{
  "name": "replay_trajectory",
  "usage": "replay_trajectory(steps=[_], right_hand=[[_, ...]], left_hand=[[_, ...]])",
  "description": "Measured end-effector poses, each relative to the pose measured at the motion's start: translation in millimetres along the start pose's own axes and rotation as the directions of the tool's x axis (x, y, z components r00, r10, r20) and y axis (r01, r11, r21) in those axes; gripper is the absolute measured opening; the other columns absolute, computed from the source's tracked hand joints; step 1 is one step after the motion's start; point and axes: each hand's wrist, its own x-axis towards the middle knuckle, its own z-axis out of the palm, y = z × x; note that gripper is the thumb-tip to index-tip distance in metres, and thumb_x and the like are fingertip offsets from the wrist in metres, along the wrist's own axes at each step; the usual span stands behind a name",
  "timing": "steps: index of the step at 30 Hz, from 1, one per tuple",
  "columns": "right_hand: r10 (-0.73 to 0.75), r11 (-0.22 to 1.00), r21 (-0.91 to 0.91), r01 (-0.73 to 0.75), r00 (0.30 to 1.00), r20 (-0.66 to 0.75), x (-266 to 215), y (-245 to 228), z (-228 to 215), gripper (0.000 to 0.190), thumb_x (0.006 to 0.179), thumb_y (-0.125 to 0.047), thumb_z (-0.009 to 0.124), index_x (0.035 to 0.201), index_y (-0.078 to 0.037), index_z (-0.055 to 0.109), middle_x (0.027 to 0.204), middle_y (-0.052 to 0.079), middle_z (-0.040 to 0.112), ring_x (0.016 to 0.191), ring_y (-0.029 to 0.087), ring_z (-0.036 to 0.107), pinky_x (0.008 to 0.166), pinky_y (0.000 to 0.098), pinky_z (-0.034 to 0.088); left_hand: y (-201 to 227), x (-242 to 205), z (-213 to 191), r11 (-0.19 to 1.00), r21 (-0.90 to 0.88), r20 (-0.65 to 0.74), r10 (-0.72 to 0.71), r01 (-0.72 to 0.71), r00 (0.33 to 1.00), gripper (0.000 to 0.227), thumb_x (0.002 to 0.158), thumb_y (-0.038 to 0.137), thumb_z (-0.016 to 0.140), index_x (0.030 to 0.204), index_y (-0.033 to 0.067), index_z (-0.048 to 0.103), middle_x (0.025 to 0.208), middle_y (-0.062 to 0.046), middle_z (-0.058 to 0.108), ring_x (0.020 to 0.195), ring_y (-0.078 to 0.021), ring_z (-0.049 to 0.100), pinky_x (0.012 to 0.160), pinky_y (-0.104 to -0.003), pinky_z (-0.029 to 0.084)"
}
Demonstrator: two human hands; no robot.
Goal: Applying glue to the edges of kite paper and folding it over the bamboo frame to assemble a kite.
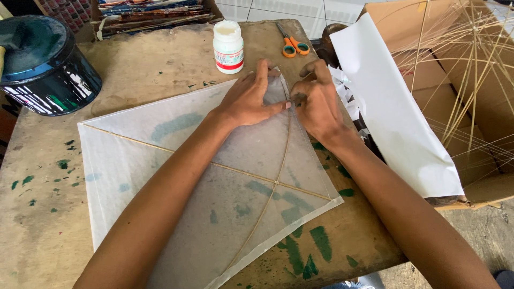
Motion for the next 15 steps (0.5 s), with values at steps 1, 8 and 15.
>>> replay_trajectory(steps=[1, 8, 15], right_hand=[[-0.001, 1.0, -0.001, 0.001, 1.0, 0.0, 0.2, -0.7, -0.7, 0.023, 0.074, 0.019, 0.07, 0.08, -0.003, 0.075, 0.11, 0.017, 0.045, 0.099, 0.041, 0.062, 0.08, 0.0432, 0.056], [0.016, 0.999, -0.036, -0.016, 1.0, -0.012, -1.0, 11.0, 10.3, 0.046, 0.07, 0.023, 0.065, 0.105, -0.006, 0.074, 0.113, 0.015, 0.047, 0.102, 0.044, 0.064, 0.087, 0.0441, 0.059], [0.324, 0.942, 0.019, -0.335, 0.923, 0.207, 20.2, 22.2, 5.2, 0.058, 0.077, 0.014, 0.054, 0.122, -0.017, 0.071, 0.123, 0.018, 0.044, 0.116, 0.047, 0.06, 0.096, 0.0479, 0.056]], left_hand=[[1.3, -1.1, -1.1, 1.0, 0.0, -0.002, 0.0, 0.0, 1.0, 0.082, 0.092, 0.06, 0.068, 0.136, 0.0047, 0.025, 0.144, -0.019, 0.057, 0.137, -0.0418, 0.05, 0.118, -0.057, 0.031], [4.6, -1.2, -4.4, 1.0, 0.007, 0.001, 0.003, -0.003, 1.0, 0.085, 0.091, 0.061, 0.066, 0.137, 0.0042, 0.023, 0.146, -0.019, 0.056, 0.139, -0.0412, 0.049, 0.118, -0.056, 0.031], [14.8, -5.7, -12.8, 0.999, -0.053, -0.015, 0.008, -0.009, 1.0, 0.084, 0.089, 0.053, 0.07, 0.138, 0.0003, 0.027, 0.142, -0.03, 0.052, 0.134, -0.0504, 0.049, 0.114, -0.06, 0.038]])
